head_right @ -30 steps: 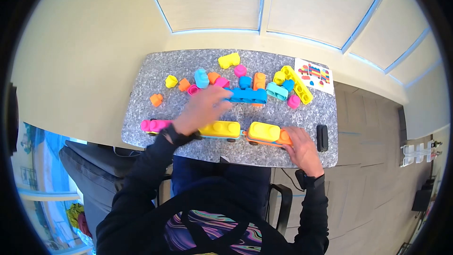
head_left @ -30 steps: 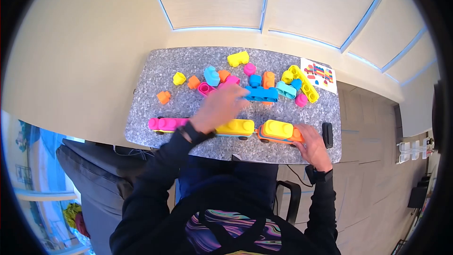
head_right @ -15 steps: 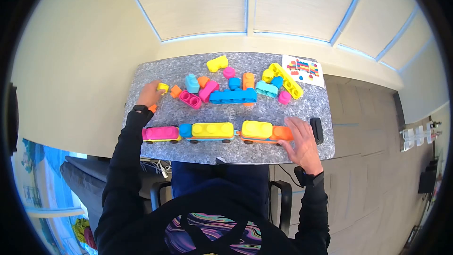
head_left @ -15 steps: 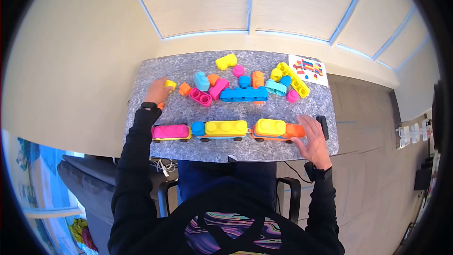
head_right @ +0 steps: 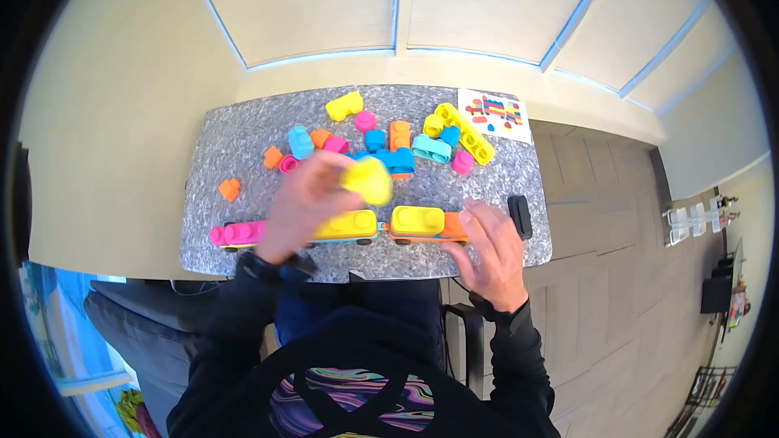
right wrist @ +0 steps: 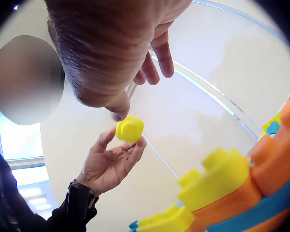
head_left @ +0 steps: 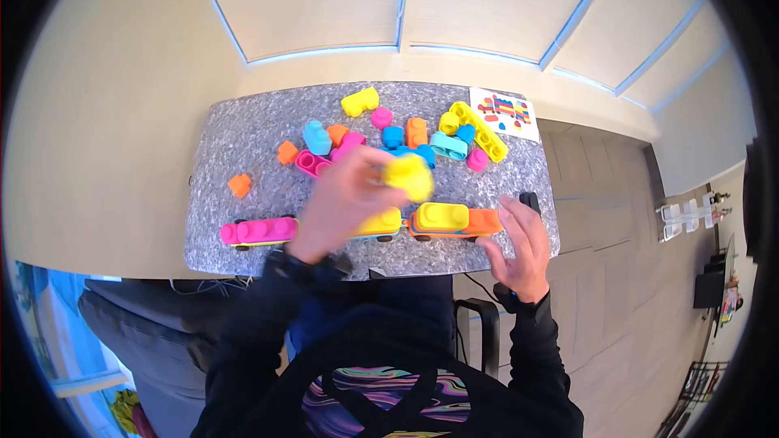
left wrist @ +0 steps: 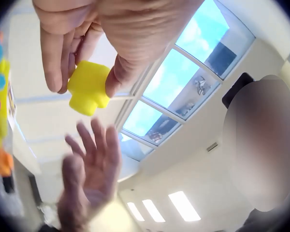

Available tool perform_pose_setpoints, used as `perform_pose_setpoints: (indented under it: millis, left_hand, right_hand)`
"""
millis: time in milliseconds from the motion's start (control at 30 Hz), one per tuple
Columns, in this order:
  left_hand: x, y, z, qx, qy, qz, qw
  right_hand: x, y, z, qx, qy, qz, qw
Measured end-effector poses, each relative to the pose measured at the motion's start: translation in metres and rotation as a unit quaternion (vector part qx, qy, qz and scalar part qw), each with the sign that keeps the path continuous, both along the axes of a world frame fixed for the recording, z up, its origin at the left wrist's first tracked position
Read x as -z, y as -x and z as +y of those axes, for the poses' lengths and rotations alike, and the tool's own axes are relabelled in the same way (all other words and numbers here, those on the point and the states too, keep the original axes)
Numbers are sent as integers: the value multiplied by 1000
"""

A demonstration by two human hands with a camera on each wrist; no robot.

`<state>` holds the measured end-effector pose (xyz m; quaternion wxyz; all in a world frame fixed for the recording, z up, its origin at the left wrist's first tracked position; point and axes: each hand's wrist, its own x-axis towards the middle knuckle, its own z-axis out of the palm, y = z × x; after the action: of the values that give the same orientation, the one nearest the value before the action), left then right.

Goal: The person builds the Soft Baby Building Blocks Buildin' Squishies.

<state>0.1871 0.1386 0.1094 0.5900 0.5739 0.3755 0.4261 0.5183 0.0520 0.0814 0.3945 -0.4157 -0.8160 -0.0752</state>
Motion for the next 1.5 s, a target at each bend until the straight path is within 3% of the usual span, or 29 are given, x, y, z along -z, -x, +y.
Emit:
perform_pose_setpoints:
  millis: [67,133,167,233,300,400,467,567,733,1100,1233,1500]
  left_hand:
    - [25,-46,-23,36,-27,-68,997]
    - [27,-78,-42,80,65,-163,981]
    - [30,-87,-48,80,66,-166,981]
    - [39,-101,-55,110,171,-214,956]
    - [45,-105,-60,107,176,-231,951]
    - [49,-97,-63,124,151,-144,970]
    - [56,-80,-66,150,65,-58,985]
    - [73,-49,-70,149,78,-31,985]
    - [66,0,-76,58,57,47,996]
    - [89,67,-102,-87,57,38,994]
    - [101,74,-115,-89,54,99,990]
    - [104,76,-117,-73,63,89,991]
  right_hand:
    - [-3,10,-2,-41,-13,-3,999]
    - [-1,17,-4,-33,-23,2,999]
    - [1,18,-5,-20,-33,8,999]
    - [4,7,-6,-14,-32,20,999]
    - [4,1,-10,1,10,27,1000]
    - [-3,-3,-11,1,65,20,998]
    - [-7,-9,-9,14,93,0,996]
    - [-4,-19,1,28,152,-33,987]
    - [9,-22,11,4,207,-51,977]
    - [11,-20,23,-32,225,-59,972]
    - [21,-18,26,-34,232,-64,970]
    - [28,-21,24,-21,234,-52,971]
